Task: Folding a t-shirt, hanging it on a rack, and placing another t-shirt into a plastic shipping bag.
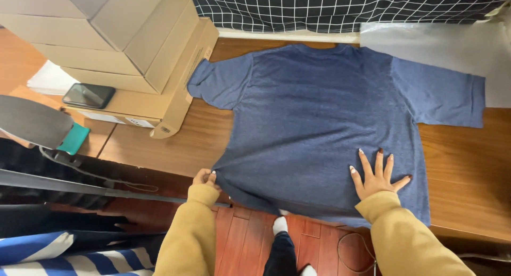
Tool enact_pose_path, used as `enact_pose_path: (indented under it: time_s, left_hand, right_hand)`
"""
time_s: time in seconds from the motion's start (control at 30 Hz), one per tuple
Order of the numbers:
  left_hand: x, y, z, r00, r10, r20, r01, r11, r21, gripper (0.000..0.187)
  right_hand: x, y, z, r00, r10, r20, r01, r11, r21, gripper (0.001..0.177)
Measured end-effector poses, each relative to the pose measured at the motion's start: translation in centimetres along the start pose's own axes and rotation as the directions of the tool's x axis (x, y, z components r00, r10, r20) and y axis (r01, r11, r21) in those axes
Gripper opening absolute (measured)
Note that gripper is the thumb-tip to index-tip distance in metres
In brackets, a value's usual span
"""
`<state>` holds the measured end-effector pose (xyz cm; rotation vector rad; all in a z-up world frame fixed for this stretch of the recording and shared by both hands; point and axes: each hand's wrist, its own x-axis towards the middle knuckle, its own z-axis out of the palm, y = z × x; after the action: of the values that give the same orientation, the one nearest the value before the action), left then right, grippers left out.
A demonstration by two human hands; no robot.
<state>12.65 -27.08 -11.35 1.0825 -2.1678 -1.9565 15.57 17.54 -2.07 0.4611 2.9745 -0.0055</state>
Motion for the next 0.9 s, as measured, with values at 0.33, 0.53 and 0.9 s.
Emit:
enact_pose_path:
  time_s: [0.33,0.53,0.9]
  left_hand:
    - [-2.5,3.5,-4.5,0.998,-0.023,0.06,-0.026,0.711,0.702,0.015]
    - [-4.7,4.4,0.3,0.718,0.686,0.121,-0.509,0.399,0.762,0.019]
    - [-13.1,7.4,12.3,0.58,0.484,0.655,-0.773,0.074,0.63,0.054]
  right_hand:
    - [-1.0,2.5,-2.0,0.989,-0.068,0.129,0.081,0.992,-0.094,0.055]
    - [-0.3,1.0,0.1,0.978,-0.176,-0.111,0.192,0.968,0.161,0.061]
    - [-2.5,-5.4,-0.1,0.921,-0.387,-0.054,0.387,0.922,-0.007,0.049]
